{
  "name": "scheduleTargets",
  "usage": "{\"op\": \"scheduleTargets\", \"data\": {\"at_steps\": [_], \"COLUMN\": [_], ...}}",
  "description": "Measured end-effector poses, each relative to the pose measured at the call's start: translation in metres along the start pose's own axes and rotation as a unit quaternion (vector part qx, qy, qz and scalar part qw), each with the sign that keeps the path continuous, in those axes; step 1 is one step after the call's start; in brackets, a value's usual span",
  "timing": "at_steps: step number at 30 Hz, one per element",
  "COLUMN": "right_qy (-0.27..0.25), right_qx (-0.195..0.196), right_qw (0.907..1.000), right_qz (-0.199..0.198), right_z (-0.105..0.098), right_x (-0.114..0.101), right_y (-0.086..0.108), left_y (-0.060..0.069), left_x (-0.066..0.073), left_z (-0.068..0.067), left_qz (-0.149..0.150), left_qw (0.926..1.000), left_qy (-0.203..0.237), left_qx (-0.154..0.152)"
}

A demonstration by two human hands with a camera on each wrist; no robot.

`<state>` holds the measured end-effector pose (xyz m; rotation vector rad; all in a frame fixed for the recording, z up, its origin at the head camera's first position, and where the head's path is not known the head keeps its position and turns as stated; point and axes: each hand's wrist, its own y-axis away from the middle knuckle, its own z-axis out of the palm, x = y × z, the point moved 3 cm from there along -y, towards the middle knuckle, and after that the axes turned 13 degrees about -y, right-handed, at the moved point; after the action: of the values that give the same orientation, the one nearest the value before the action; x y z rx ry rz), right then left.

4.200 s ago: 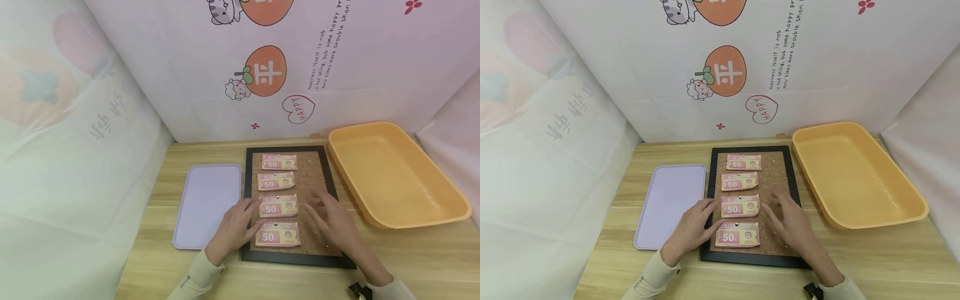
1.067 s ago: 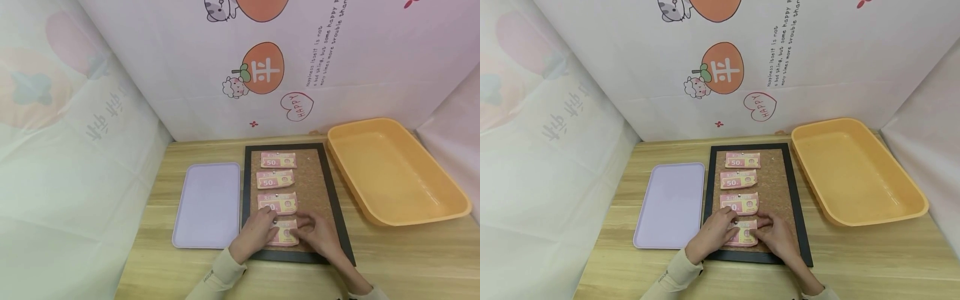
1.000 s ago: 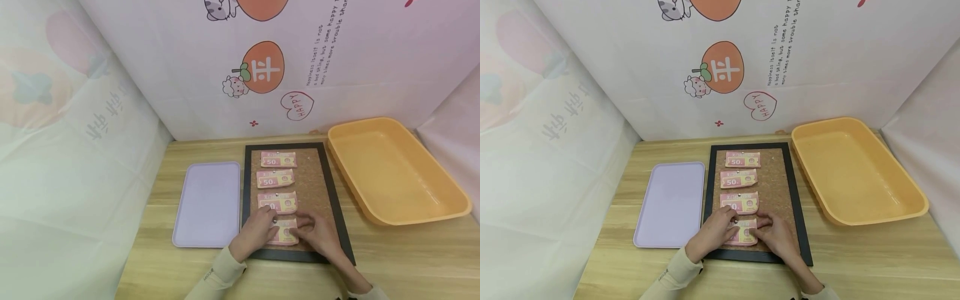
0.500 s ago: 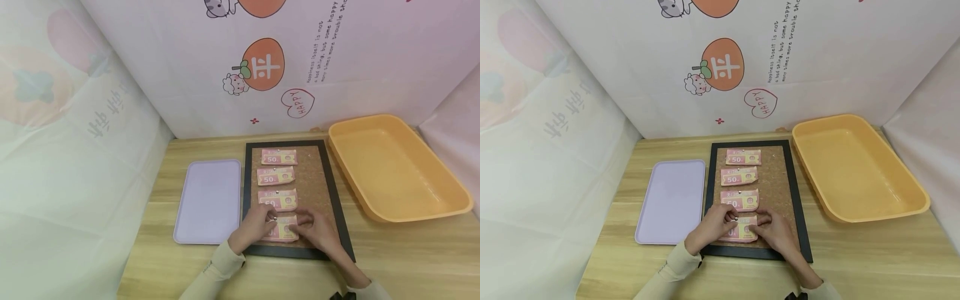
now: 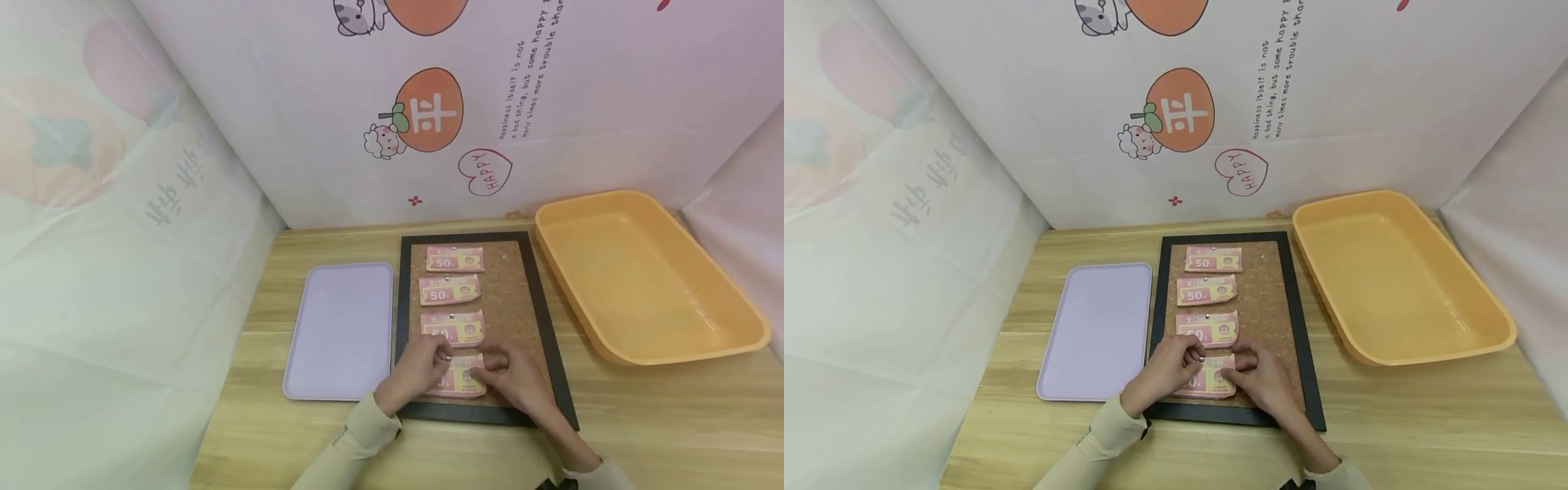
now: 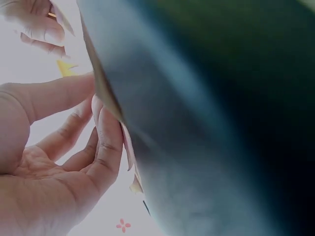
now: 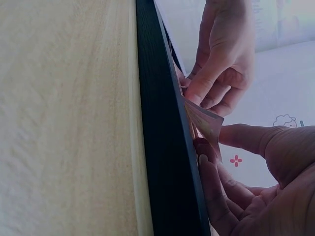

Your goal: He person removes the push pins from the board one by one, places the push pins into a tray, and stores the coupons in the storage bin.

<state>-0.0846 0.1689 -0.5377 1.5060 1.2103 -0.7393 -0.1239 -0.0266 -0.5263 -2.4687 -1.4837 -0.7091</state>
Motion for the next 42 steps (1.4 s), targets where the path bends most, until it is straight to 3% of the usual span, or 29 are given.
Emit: {"op": "scheduleTargets", "data": {"at_steps": [12,23,35,42], "right_qy": [0.049,0.041,0.023,0.026], "right_qx": [0.003,0.004,0.001,0.003], "right_qw": [0.9987,0.999,0.9994,0.9984], "right_qz": [0.013,0.016,0.027,0.051], "right_z": [0.0022,0.0047,0.0059,0.0071], "right_x": [0.0021,-0.0001,-0.0021,-0.0004], "right_y": [-0.0034,-0.0035,-0.005,-0.0061], "left_y": [0.0,-0.0002,-0.0017,0.0005], "left_x": [-0.0007,-0.0007,0.0005,0.002], "left_z": [0.0037,0.0053,0.0082,0.0072], "left_qz": [-0.007,-0.007,-0.011,-0.019], "left_qw": [0.9999,1.0,0.9995,0.9994], "left_qy": [0.013,0.003,-0.008,-0.008], "left_qx": [0.006,0.005,0.03,0.028]}}
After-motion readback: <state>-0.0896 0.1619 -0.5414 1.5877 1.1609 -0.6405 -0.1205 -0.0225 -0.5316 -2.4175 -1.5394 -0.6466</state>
